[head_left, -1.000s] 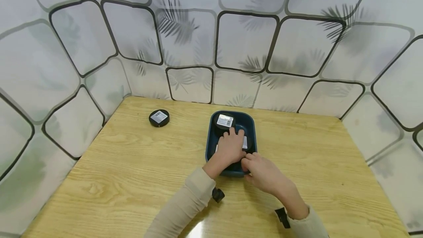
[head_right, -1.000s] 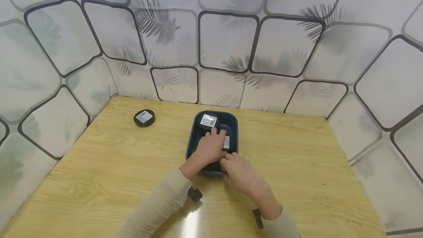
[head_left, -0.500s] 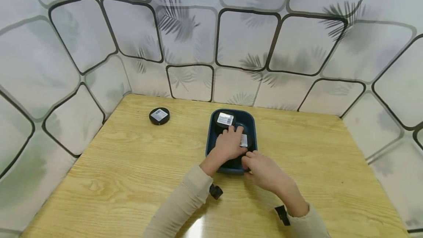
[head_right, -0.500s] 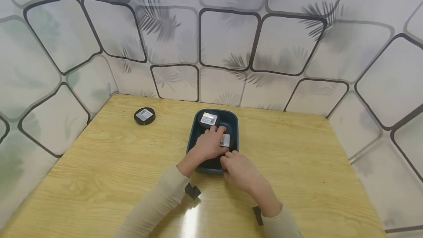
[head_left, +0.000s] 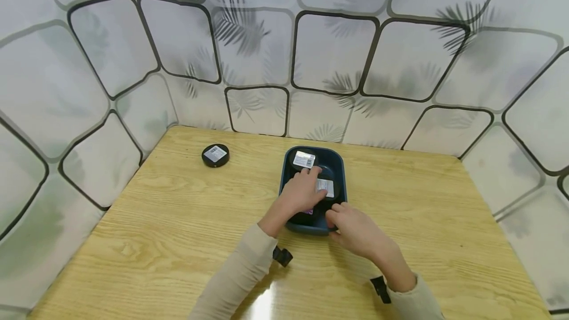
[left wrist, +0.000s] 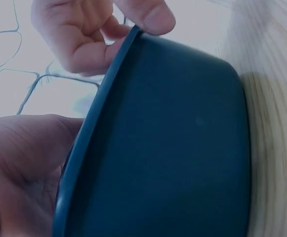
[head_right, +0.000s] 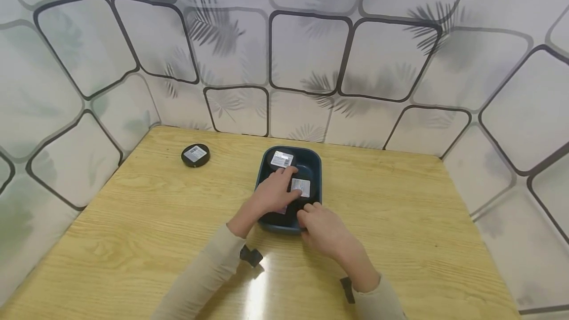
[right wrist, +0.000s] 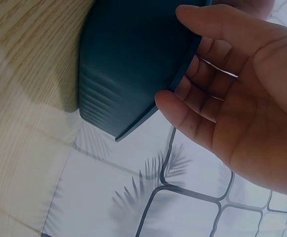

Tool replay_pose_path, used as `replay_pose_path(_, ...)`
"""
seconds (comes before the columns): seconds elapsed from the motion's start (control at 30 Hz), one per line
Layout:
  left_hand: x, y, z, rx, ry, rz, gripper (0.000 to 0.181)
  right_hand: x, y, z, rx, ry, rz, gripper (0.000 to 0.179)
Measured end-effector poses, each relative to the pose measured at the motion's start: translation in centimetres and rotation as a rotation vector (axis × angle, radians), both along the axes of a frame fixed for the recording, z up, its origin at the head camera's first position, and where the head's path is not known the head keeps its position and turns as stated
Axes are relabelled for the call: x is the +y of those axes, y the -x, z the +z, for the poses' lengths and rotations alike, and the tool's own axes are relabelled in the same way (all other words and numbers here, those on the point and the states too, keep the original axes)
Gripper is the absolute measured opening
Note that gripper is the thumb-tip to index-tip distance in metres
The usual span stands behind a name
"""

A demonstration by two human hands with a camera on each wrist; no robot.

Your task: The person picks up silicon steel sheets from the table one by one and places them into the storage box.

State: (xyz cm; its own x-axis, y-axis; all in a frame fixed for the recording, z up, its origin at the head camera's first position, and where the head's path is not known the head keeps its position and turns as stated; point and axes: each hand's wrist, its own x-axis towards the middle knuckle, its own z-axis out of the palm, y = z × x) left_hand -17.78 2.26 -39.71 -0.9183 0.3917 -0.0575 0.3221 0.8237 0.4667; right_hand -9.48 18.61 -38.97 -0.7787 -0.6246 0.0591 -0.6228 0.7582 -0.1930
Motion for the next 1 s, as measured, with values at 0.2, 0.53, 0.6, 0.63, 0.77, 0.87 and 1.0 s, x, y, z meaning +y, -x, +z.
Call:
replay_pose_path(0.2,-0.99,0.13,-0.01,0.001,-0.051,-0.014,0.046,-0.01,-0.04,-0.1,0.011,-0.005,-0.013,0.029)
replay_pose_path(0.53,-0.9,0.07,-0.24,-0.007,-0.02,-0.01,0.04,-0.1,-0.06,-0.01,0.0,-0.007,-0.021,0.028)
replay_pose_path(0.6,-0.87,0.16,-0.36,-0.008,-0.016,-0.019,0.036,-0.1,-0.04,-0.03,-0.001,-0.007,-0.022,0.028)
replay_pose_path(0.63,-0.86,0.2,-0.42,-0.012,-0.013,-0.025,0.034,-0.11,-0.03,-0.04,0.0,-0.007,-0.022,0.028)
replay_pose_path(0.77,-0.87,0.43,-0.52,-0.039,-0.005,-0.053,0.032,-0.07,0.0,-0.12,0.003,-0.006,-0.021,0.028)
replay_pose_path(0.87,-0.93,0.65,-0.4,-0.06,-0.004,-0.072,0.036,-0.04,0.01,-0.15,0.006,-0.003,-0.017,0.029)
replay_pose_path(1.0,-1.11,0.94,-0.35,-0.085,-0.024,-0.1,0.039,0.02,0.01,-0.17,0.003,-0.001,-0.015,0.029)
